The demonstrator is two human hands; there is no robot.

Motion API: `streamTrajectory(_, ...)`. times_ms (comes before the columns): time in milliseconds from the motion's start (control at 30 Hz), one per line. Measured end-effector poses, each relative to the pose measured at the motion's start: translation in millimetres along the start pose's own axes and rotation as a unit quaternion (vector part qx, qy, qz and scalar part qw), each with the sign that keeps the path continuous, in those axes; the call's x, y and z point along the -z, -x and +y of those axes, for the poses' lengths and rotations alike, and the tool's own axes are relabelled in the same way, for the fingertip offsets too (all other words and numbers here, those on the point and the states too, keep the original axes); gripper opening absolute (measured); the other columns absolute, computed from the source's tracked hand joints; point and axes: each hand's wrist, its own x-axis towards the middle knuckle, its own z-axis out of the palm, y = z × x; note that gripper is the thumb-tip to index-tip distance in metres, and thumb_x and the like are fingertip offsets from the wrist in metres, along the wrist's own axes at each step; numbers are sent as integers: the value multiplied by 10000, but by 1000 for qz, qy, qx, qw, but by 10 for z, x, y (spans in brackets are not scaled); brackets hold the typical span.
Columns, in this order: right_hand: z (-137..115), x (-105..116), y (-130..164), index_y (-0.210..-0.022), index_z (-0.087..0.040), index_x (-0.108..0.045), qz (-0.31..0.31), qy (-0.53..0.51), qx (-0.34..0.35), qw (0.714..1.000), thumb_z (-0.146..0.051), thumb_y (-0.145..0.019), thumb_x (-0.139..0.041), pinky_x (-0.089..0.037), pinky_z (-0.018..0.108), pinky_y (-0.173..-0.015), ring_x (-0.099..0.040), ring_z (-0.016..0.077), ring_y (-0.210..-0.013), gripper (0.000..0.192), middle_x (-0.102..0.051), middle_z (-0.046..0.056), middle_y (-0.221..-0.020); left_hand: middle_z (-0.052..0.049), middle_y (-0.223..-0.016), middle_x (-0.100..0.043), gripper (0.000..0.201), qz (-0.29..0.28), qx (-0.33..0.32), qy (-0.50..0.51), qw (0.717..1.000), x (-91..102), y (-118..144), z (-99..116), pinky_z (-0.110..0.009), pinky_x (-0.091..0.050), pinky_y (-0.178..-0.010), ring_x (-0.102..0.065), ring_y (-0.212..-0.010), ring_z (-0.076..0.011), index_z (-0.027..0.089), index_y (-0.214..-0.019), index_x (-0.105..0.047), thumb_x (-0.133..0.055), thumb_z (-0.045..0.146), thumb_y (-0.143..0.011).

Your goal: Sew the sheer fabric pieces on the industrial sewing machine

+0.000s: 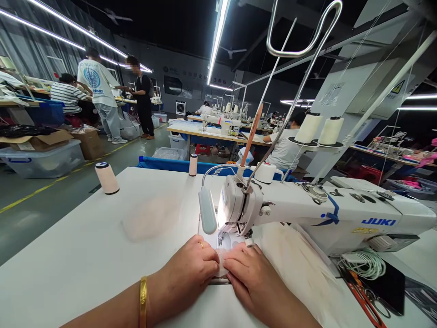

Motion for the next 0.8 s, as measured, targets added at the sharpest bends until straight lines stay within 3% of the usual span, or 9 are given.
streamTrajectory(467, 43, -48, -48, -1127, -251, -689, 12, -28, -11, 999, -48, -993, -553, -513, 403, -813, -652, 264, -957, 279, -741, 37, -1039, -9, -908, -775, 250, 20, 2, -14, 1000, -55, -17, -111, -368, -400, -764, -643, -767, -190, 207, -820, -672, -564, 2, -914)
streamTrajectory(800, 99, -124, -64, -1122, -233, -687, 42, -6, -6, 999, -61, -989, -530, -569, 440, -789, -686, 288, -952, 267, -764, 76, -1101, -30, -867, -759, 273, 12, -1, -51, 999, -91, -51, -174, -369, -404, -749, -644, -746, -184, 198, -822, -699, -536, 42, -976)
